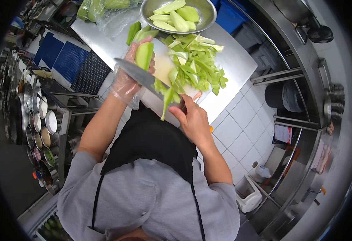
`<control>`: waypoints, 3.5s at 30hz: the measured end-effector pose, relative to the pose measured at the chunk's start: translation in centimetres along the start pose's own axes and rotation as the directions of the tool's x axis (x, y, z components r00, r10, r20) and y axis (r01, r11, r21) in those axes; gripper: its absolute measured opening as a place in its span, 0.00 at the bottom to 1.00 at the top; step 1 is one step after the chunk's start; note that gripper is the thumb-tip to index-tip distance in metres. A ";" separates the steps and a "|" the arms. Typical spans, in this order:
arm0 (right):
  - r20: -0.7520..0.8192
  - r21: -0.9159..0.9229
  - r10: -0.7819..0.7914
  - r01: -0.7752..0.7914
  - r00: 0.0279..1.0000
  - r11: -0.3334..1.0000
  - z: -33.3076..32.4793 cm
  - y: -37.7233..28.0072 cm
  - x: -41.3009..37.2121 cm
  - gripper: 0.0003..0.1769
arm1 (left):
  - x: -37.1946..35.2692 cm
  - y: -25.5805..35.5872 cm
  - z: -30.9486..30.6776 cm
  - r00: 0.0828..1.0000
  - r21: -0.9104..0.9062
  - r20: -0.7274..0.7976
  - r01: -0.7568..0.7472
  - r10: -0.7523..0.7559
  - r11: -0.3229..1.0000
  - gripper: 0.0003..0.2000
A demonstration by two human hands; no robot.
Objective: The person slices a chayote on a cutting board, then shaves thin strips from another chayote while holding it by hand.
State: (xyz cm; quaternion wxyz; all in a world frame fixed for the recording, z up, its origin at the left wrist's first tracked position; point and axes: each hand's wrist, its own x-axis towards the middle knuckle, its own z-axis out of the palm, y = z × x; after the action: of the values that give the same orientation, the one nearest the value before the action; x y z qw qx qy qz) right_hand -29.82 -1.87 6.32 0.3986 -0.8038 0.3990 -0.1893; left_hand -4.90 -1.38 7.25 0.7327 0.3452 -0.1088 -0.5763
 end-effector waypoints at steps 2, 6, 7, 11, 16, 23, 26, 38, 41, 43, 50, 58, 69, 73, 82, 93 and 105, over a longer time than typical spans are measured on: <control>-0.014 -0.069 -0.039 0.038 0.999 0.997 0.0 -0.2 -0.4 0.37 | 1.3 0.2 -1.1 0.998 -0.061 0.069 -0.003 0.007 0.998 0.23; -0.056 -0.169 -0.105 0.094 0.993 0.981 -0.1 -0.5 -0.9 0.40 | 2.3 1.1 -0.5 0.997 -0.059 -0.056 -0.053 0.050 0.997 0.24; -0.063 -0.190 -0.106 0.092 0.992 0.977 -0.1 -0.5 -0.9 0.41 | 2.4 1.3 0.0 0.991 -0.045 -0.115 -0.074 0.068 0.996 0.24; -0.091 -0.230 -0.132 0.109 0.987 0.967 -0.2 -0.4 -1.1 0.41 | 2.6 1.3 0.3 0.971 -0.060 -0.190 -0.157 0.143 0.986 0.24; -0.093 -0.243 -0.129 0.103 0.987 0.965 -0.1 0.0 -1.0 0.41 | 2.7 1.3 -0.1 0.979 -0.085 -0.152 -0.152 0.138 0.985 0.22; -0.089 -0.210 -0.101 0.080 0.991 0.974 -0.1 -0.4 -0.8 0.38 | 1.9 1.1 0.4 0.979 -0.107 -0.109 -0.186 0.174 0.977 0.17; -0.071 -0.148 -0.066 0.055 0.995 0.987 -0.4 -0.6 -0.6 0.36 | 1.5 1.0 0.9 0.977 -0.089 -0.127 -0.183 0.171 0.979 0.17; -0.025 -0.115 -0.034 0.031 0.999 0.993 -0.6 -0.5 -0.6 0.35 | 1.8 1.4 0.2 0.986 -0.123 -0.062 -0.163 0.156 0.979 0.19; -0.027 -0.101 -0.039 0.036 0.999 0.994 -0.5 -0.2 -0.6 0.35 | 1.8 1.3 0.6 0.976 -0.093 -0.133 -0.184 0.171 0.978 0.20; -0.024 -0.100 -0.038 0.035 0.999 0.994 -0.6 -0.2 -0.8 0.35 | 1.9 1.3 0.4 0.971 -0.075 -0.128 -0.212 0.201 0.974 0.20; -0.042 -0.051 0.010 -0.012 0.999 0.999 -0.8 -0.1 0.0 0.35 | 0.7 0.7 1.5 0.968 -0.041 -0.115 -0.231 0.225 0.972 0.20; -0.018 -0.074 -0.015 0.013 1.000 0.997 -0.5 1.1 -0.2 0.35 | 0.8 0.8 0.9 0.963 -0.030 -0.095 -0.256 0.252 0.966 0.20; -0.137 -0.228 -0.121 0.088 0.983 0.970 0.5 1.7 0.7 0.37 | -0.1 0.3 1.6 0.954 0.011 -0.107 -0.280 0.280 0.960 0.21; -0.160 -0.299 -0.170 0.116 0.972 0.947 0.5 2.2 0.7 0.39 | -0.1 0.0 1.2 0.962 -0.021 -0.073 -0.266 0.264 0.964 0.21; -0.177 -0.226 -0.081 0.040 0.981 0.973 -0.3 1.4 1.1 0.35 | 0.2 -1.8 1.0 0.969 -0.041 -0.140 -0.213 0.205 0.976 0.21; -0.167 -0.183 -0.053 0.021 0.984 0.983 -0.8 0.8 1.8 0.33 | 0.0 -3.9 0.7 0.988 -0.114 -0.131 -0.096 0.081 0.989 0.20; -0.070 -0.103 0.062 -0.069 0.996 0.992 -1.6 0.7 0.9 0.29 | 0.4 -4.5 -0.1 0.992 -0.005 -0.077 -0.105 0.104 0.994 0.19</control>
State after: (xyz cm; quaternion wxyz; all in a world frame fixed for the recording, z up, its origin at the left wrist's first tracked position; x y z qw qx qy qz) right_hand -30.55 -3.62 6.71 0.3482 -0.8034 0.4477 -0.1814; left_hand -8.19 -2.15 4.27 0.7671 0.3574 -0.0961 -0.5241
